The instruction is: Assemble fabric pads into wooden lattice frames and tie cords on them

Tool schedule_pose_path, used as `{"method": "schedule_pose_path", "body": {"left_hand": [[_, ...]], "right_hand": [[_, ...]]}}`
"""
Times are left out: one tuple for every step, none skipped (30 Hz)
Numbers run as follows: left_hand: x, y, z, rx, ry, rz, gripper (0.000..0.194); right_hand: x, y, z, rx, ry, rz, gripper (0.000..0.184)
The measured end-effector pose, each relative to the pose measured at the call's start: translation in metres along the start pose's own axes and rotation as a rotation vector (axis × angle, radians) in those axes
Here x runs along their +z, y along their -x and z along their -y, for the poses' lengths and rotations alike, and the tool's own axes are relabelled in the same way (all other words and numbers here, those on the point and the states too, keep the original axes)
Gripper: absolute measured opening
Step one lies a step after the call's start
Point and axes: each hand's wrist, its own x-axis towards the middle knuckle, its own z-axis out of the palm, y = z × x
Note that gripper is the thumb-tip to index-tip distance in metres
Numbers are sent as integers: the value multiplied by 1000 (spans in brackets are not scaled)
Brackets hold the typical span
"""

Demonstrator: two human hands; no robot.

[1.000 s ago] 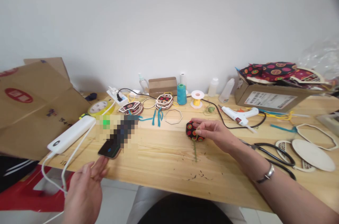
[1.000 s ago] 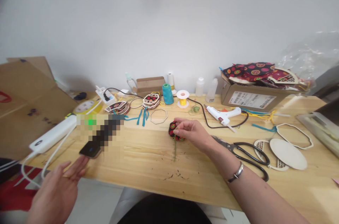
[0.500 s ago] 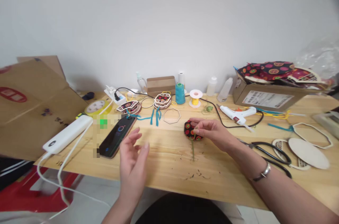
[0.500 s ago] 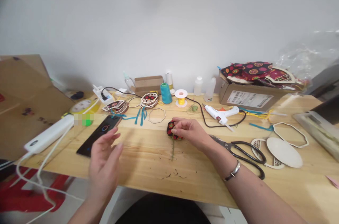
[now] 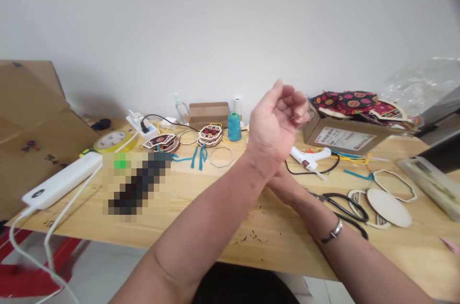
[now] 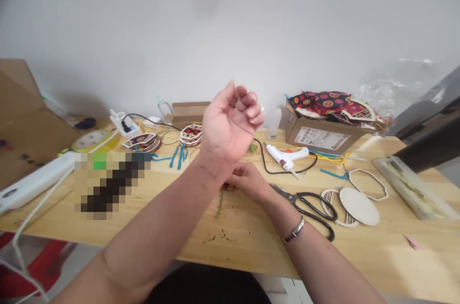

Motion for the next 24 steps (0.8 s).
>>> {"method": "schedule_pose_path", "body": {"left_hand": [[-8, -3, 1, 47, -100, 22, 23], [-21, -4, 2, 100, -191, 30, 18], [-37, -3, 2, 135, -273, -6, 15], [-55, 0, 2, 145, -359, -72, 14], [-73, 4, 2, 133, -425, -131, 14], [-91, 9, 2, 112, -494, -174, 16], [-107, 15, 2, 91, -552, -222, 17], [-120, 21, 2, 51, -617, -241, 17], [-130, 27, 3, -9, -674, -243, 18], [-137, 33, 5, -81, -710, -221, 21], [-142, 38, 6, -141, -709, -184, 22], [-144, 42, 8, -198, -696, -141, 23], [-144, 45, 9, -248, -678, -103, 24], [-144, 48, 11, -295, -656, -71, 25], [-143, 50, 12, -340, -635, -39, 26], [-142, 51, 12, -383, -614, -13, 26], [-141, 52, 12, -424, -596, 11, 27], [-141, 53, 12, -456, -577, 32, 27], [-141, 54, 12, -479, -559, 45, 27], [-142, 54, 12, -494, -545, 55, 27], [-142, 54, 12, -499, -533, 59, 27], [-143, 54, 12, -499, -524, 59, 26], [-143, 54, 12, -496, -521, 57, 25], [-144, 54, 12, -496, -526, 53, 24]], "right_hand": [[-1, -1, 0, 9, -20, 11, 28], [-1, -1, -1, 12, -47, 24, 26], [-2, -2, -1, 11, -76, 39, 24], [-3, -2, -1, 4, -100, 46, 23], [-4, -2, -1, -1, -115, 46, 22], [-5, -1, 0, 3, -120, 42, 22], [-6, -1, 1, 16, -116, 33, 22], [-7, 0, 2, 32, -101, 16, 23], [-8, 1, 3, 44, -77, -9, 24], [-8, 1, 5, 48, -47, -36, 24], [-9, 2, 6, 44, -14, -62, 25], [-9, 2, 8, 35, 18, -92, 25], [-9, 2, 9, 24, 43, -121, 25], [-10, 2, 9, 15, 53, -142, 25], [-10, 1, 10, 9, 50, -156, 25], [-10, 1, 11, 3, 38, -167, 25], [-10, 1, 11, -5, 24, -175, 25], [-11, 1, 12, -12, 15, -183, 25], [-11, 1, 13, -18, 17, -195, 25], [-11, 0, 14, -26, 29, -212, 24], [-11, 0, 15, -32, 43, -231, 24], [-11, 0, 15, -33, 49, -241, 24], [-11, 0, 16, -28, 44, -242, 25], [-11, 0, 16, -22, 30, -238, 25]]}}
